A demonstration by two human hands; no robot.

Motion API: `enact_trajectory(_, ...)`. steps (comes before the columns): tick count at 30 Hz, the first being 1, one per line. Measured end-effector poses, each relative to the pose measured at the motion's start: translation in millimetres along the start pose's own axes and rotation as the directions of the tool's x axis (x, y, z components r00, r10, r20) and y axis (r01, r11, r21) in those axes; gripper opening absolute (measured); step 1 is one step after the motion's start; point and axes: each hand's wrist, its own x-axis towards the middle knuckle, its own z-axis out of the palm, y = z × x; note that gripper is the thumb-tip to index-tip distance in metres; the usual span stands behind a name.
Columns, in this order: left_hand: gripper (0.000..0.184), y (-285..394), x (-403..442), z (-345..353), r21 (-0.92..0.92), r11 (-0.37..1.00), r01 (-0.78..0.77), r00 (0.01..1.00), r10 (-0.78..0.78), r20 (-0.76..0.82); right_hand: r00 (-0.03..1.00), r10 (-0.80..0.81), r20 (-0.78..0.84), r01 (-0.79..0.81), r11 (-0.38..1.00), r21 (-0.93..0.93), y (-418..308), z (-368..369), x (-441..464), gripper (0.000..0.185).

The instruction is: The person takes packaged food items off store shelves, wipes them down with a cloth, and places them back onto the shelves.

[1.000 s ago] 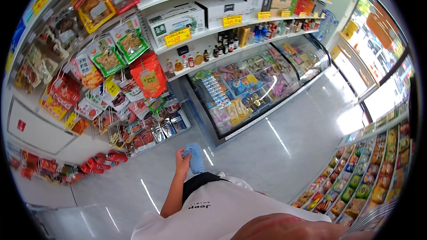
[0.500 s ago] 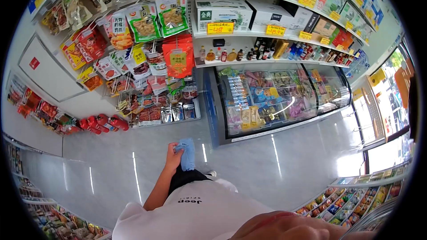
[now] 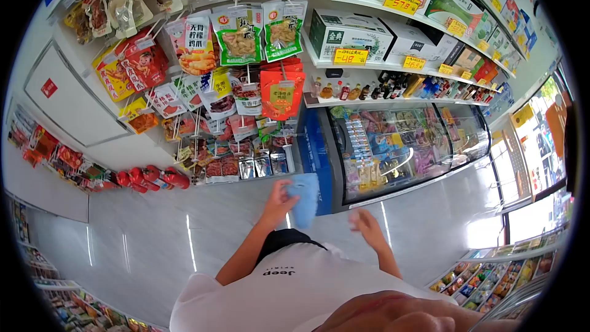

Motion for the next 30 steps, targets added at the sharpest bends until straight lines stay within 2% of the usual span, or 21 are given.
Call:
enact_trajectory(2,0.043,15.0,14.4,10.3,-0.027,0.991,-0.133,0.98,0.135,0.146,0.991,0.033,0.13,-0.073,0.944,0.323,-69.8,57.0,23.1,0.035)
enact_trajectory(4,0.041,34.0,20.4,13.6,-0.03,0.971,-0.237,0.936,0.236,0.262,0.98,-0.098,0.176,0.078,0.99,0.118,-81.3,96.1,40.6,0.034)
enact_trajectory(5,0.042,44.7,24.2,6.6,0.001,0.975,-0.223,0.928,0.212,0.307,0.965,-0.157,0.211,0.158,0.987,0.012,-83.6,108.8,49.3,0.033)
enact_trajectory(6,0.043,56.5,28.7,-0.9,0.034,0.977,-0.21,0.919,0.186,0.347,0.978,-0.142,0.152,0.132,0.988,0.079,-79.5,119.0,55.7,0.028)
enact_trajectory(7,0.045,72.3,29.5,-7.3,0.068,0.979,-0.193,0.911,0.153,0.384,0.98,-0.172,0.099,0.165,0.984,0.07,-79.1,126.1,58.4,0.027)
enact_trajectory(8,0.044,125.8,19.6,-18.8,0.311,0.929,-0.202,0.918,0.069,0.39,0.979,-0.199,0.045,0.197,0.979,0.059,-78.8,130.3,60.6,0.025)
enact_trajectory(9,0.045,146.8,29.5,-38.3,0.426,0.781,-0.458,0.878,0.321,0.355,0.974,-0.228,-0.009,0.228,0.973,0.045,-79.2,134.4,63.7,0.024)
enact_trajectory(10,0.046,167.4,38.5,-59.5,0.531,0.553,-0.642,0.76,0.547,0.35,0.967,-0.242,-0.077,0.246,0.968,0.044,-83.3,138.8,64.3,0.022)
enact_trajectory(11,0.038,214.5,40.2,-84.2,0.592,0.431,-0.681,0.697,0.63,0.343,0.967,-0.227,-0.113,0.234,0.971,0.057,-79.9,141.6,67.3,0.022)
enact_trajectory(12,0.035,258.6,35.5,-107.8,0.51,0.523,-0.683,0.705,0.654,0.273,0.965,-0.217,-0.151,0.228,0.971,0.066,-74.0,141.2,72.9,0.022)
enact_trajectory(13,0.038,298.0,34.7,-126.9,0.418,0.494,-0.762,0.609,0.767,0.202,0.961,-0.2,-0.19,0.217,0.973,0.074,-71.1,142.0,73.7,0.023)
enact_trajectory(15,0.075,384.7,11.4,-146.0,0.295,0.149,-0.944,0.202,0.967,0.156,0.957,-0.184,-0.224,0.202,0.978,0.059,-72.2,147.4,73.1,0.024)
enact_trajectory(16,0.074,421.1,-0.7,-151.6,0.257,-0.076,-0.963,-0.035,0.986,0.162,0.954,-0.196,-0.228,0.211,0.976,0.047,-71.7,149.8,72.6,0.024)
enact_trajectory(17,0.073,439.6,-8.2,-153.1,0.226,-0.238,-0.945,-0.196,0.961,0.196,0.95,-0.211,-0.229,0.225,0.974,0.035,-71.6,151.9,74.2,0.025)
enact_trajectory(18,0.072,454.8,-12.9,-154.4,0.2,-0.362,-0.91,-0.314,0.92,0.236,0.95,-0.205,-0.237,0.22,0.975,0.041,-70.9,154.5,74.5,0.025)
enact_trajectory(19,0.071,461.3,-11.5,-153.0,0.177,-0.425,-0.887,-0.371,0.888,0.272,0.949,-0.201,-0.243,0.218,0.975,0.047,-69.6,157.6,76.3,0.026)
enact_trajectory(21,0.069,470.6,-6.7,-151.2,0.146,-0.494,-0.857,-0.43,0.842,0.325,0.954,-0.179,-0.24,0.196,0.979,0.048,-72.7,157.1,86.9,0.027)
enact_trajectory(23,0.067,476.0,2.6,-149.3,0.137,-0.517,-0.845,-0.445,0.821,0.356,0.966,-0.118,-0.229,0.133,0.99,0.054,-72.1,156.6,91.5,0.028)
enact_trajectory(30,0.059,483.7,38.4,-134.5,0.111,-0.544,-0.832,-0.465,0.791,0.398,0.953,-0.217,-0.21,0.218,0.976,-0.019,-75.0,139.9,143.5,0.029)
